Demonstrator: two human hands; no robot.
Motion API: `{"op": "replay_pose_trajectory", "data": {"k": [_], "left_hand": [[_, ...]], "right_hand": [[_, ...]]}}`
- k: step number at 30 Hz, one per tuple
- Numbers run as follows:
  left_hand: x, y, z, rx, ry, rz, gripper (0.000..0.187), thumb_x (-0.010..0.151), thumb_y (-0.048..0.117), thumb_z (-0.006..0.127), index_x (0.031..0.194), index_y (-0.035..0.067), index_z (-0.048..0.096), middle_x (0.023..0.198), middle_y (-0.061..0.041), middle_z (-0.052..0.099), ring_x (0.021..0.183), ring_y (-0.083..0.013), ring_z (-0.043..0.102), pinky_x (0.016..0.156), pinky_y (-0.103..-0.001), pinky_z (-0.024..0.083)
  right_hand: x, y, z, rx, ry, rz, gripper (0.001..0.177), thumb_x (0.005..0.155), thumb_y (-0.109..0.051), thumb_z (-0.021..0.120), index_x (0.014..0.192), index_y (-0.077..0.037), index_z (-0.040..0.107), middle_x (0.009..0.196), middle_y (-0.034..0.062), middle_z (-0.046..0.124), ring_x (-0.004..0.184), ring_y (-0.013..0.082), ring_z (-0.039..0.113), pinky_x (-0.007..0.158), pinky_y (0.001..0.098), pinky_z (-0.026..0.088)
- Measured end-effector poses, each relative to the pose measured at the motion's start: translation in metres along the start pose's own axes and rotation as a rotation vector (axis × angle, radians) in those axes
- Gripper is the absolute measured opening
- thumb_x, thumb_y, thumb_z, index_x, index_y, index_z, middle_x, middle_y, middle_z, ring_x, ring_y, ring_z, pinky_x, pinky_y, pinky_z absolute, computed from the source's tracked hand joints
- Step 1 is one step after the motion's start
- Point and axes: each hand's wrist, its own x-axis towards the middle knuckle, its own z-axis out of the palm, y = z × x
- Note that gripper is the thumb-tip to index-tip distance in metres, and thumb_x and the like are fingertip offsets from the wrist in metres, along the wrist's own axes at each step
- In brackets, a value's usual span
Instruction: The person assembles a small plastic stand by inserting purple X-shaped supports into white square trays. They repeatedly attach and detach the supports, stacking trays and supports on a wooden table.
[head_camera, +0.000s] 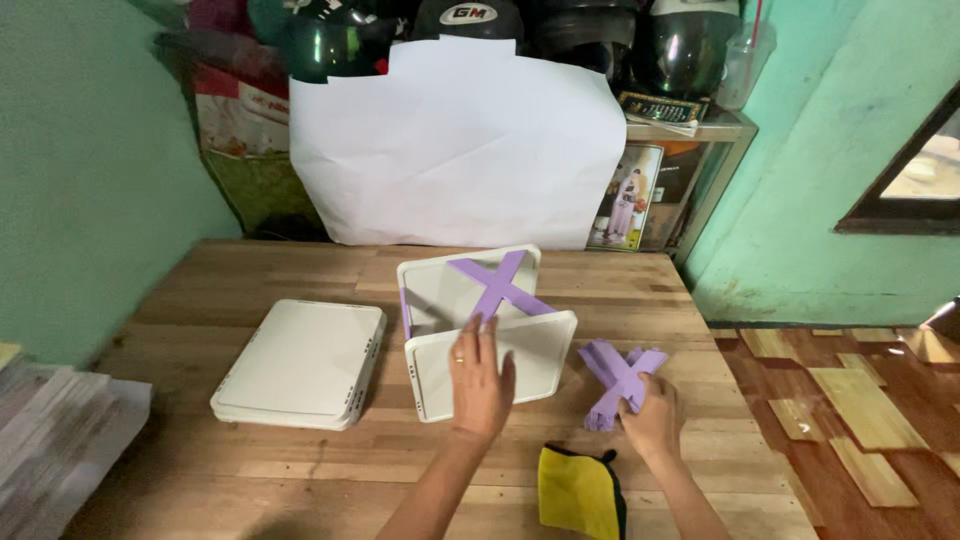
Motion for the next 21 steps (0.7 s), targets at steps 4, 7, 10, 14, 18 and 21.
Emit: {"op": "replay_pose_trajectory", "data": {"k": [4, 7, 10, 14, 18, 21], "left_hand": [[0.011, -0.056, -0.035, 0.200, 0.036, -0.183, 0.069, 0.082, 0.020, 0.074, 0.141, 0.000, 0.047, 0.138, -0.027, 0.051, 0.129, -0.0457, 0.048, 0.104, -0.057, 0.038], [0.007, -0.085, -0.050, 0.150, -0.062, -0.284, 0.065, 0.084, 0.028, 0.075, 0.138, 0.001, 0.050, 0.126, -0.027, 0.061, 0.115, -0.0457, 0.058, 0.094, -0.056, 0.047], [0.002, -0.093, -0.056, 0.096, -0.255, -0.457, 0.054, 0.086, 0.035, 0.075, 0.130, 0.009, 0.059, 0.110, -0.025, 0.069, 0.097, -0.0437, 0.067, 0.080, -0.054, 0.055], [-0.003, -0.082, -0.052, 0.138, -0.415, -0.574, 0.037, 0.089, 0.040, 0.069, 0.110, 0.010, 0.067, 0.086, -0.021, 0.073, 0.074, -0.0392, 0.075, 0.066, -0.049, 0.061], [-0.018, -0.050, -0.041, 0.125, -0.219, -0.357, 0.034, 0.084, 0.040, 0.075, 0.082, 0.006, 0.072, 0.071, -0.022, 0.071, 0.067, -0.0440, 0.071, 0.063, -0.054, 0.058], [-0.030, -0.020, -0.034, 0.088, -0.421, -0.308, 0.029, 0.088, 0.035, 0.072, 0.090, 0.007, 0.072, 0.077, -0.023, 0.072, 0.072, -0.0424, 0.072, 0.068, -0.052, 0.058]], "right_hand": [[-0.022, -0.014, 0.005, 0.088, -0.004, -0.083, 0.052, 0.070, -0.019, 0.083, 0.118, -0.006, 0.067, 0.114, 0.0197, 0.069, 0.106, 0.0381, 0.064, 0.094, 0.0468, 0.052], [-0.043, -0.031, 0.010, 0.240, -0.053, -0.056, 0.047, 0.074, -0.020, 0.082, 0.117, -0.005, 0.067, 0.107, 0.0176, 0.071, 0.096, 0.0323, 0.070, 0.086, 0.0424, 0.056], [-0.063, -0.054, 0.015, 0.350, -0.307, 0.213, 0.049, 0.080, -0.024, 0.079, 0.126, -0.010, 0.065, 0.116, 0.0100, 0.073, 0.087, 0.0324, 0.074, 0.081, 0.0397, 0.058], [-0.079, -0.107, 0.026, 0.704, -0.373, 0.201, 0.045, 0.085, -0.025, 0.076, 0.125, -0.007, 0.067, 0.120, 0.0116, 0.077, 0.111, 0.0195, 0.074, 0.091, 0.0328, 0.058], [-0.063, -0.162, 0.019, 0.828, -0.414, 0.251, 0.048, 0.094, -0.035, 0.068, 0.131, -0.005, 0.061, 0.133, 0.0087, 0.067, 0.128, 0.0177, 0.061, 0.098, 0.0320, 0.050], [-0.043, -0.194, 0.016, 0.948, -0.364, 0.277, 0.055, 0.095, -0.039, 0.066, 0.134, -0.001, 0.057, 0.132, 0.0130, 0.063, 0.125, 0.0245, 0.058, 0.101, 0.0359, 0.045]]}}
